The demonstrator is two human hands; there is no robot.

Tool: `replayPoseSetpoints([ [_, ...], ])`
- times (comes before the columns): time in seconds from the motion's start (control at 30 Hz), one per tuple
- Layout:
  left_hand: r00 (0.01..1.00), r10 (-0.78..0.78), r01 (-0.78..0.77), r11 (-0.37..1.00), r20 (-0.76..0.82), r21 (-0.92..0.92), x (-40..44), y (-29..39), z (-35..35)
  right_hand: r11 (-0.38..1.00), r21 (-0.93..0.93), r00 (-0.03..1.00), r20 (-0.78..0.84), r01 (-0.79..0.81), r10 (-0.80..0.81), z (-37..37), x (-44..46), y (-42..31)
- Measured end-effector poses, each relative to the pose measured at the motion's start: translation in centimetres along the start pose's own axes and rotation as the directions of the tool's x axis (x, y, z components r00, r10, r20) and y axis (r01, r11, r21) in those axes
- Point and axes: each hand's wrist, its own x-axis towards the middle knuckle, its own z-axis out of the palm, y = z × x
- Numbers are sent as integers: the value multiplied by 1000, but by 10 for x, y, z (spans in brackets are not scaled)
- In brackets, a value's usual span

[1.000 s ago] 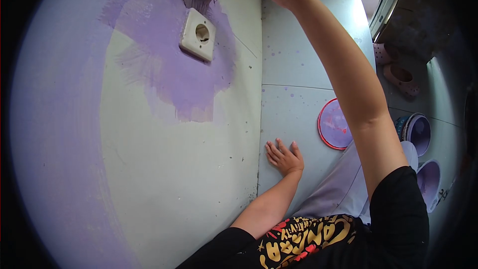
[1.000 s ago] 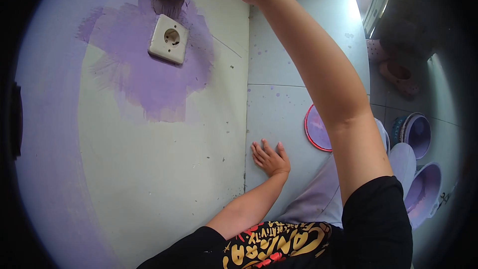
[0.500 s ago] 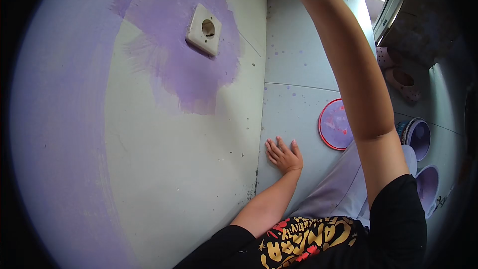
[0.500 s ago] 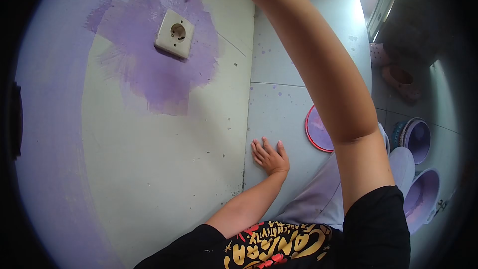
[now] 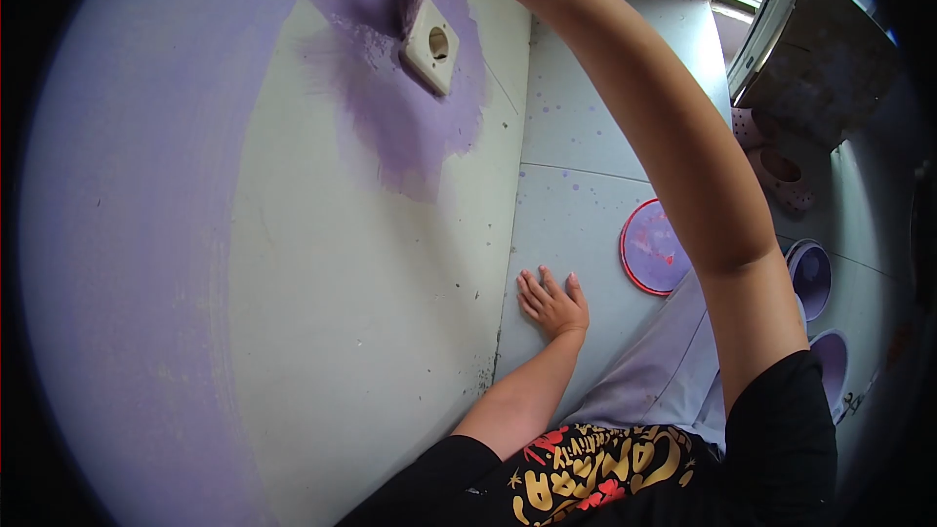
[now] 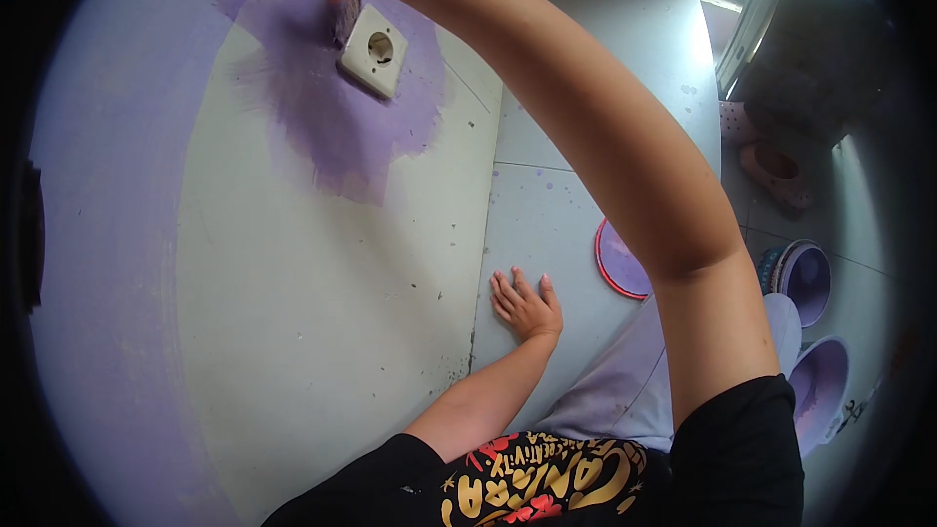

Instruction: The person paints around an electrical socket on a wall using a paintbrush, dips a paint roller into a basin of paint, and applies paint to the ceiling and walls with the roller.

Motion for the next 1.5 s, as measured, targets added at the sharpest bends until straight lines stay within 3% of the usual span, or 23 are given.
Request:
replayPoseSetpoints([
  [0.1,1000,-2,2,1000,-3,-3,-1,0,-1,999,38,1000,-3,-5,5,9,7,1],
  [0.3,1000,0,0,1000,-6,2,0,0,-1,947,318,987,-159,35,16,4,-8,-18],
  [0.43,1000,9,-9,1000,-12,-8,-2,-2,-1,921,239,948,-161,308,-275,-3,-28,2],
  [0.47,1000,5,-5,1000,-15,-16,-1,-1,-1,950,134,955,-132,283,-266,1,-37,-2],
  [0.53,1000,6,-7,1000,-26,-15,0,-1,-1,992,86,991,-103,97,-88,18,-51,10],
  [0.6,999,7,-8,1000,-31,-13,-1,-2,0,974,74,972,-112,214,-205,34,-59,11],
  [0.77,1000,5,-6,1000,-25,-16,-1,-2,0,865,338,924,-228,370,-306,37,-63,-11],
  [0.87,1000,4,-4,1000,-22,-12,-1,-1,0,875,245,903,-218,417,-370,21,-56,-15],
  [0.9,1000,2,-3,1000,-20,-12,-1,-1,-2,919,219,938,-195,327,-288,20,-62,-15],
  [1.0,1000,2,-2,1000,-18,-11,-1,0,-3,925,-9,913,-158,380,-377,31,-61,2],
  [1.03,1000,4,-4,1000,-21,-9,-1,0,-2,937,8,932,-109,349,-346,37,-65,8],
  [1.13,1000,7,-7,1000,-18,12,-1,-3,1,786,-90,772,-153,611,-617,62,-80,9],
  [1.2,999,16,-18,999,50,33,-2,-2,-5,683,-308,652,-211,662,-728,76,-100,-1],
  [1.27,984,39,-49,998,175,48,1,3,-25,632,-353,632,-132,690,-764,74,-128,-16],
  [1.33,991,55,-63,996,118,65,2,1,-13,705,-265,700,-130,658,-703,66,-147,-20],
  [1.43,997,63,-66,993,35,99,-4,-13,16,678,-378,629,-262,631,-732,56,-145,13],
  [1.47,998,64,-65,992,13,109,-8,-15,19,677,-461,683,-185,575,-706,54,-147,29],
  [1.5,1000,7,-7,1000,-13,8,-2,-4,2,714,-358,720,-144,602,-679,57,-147,42],
])
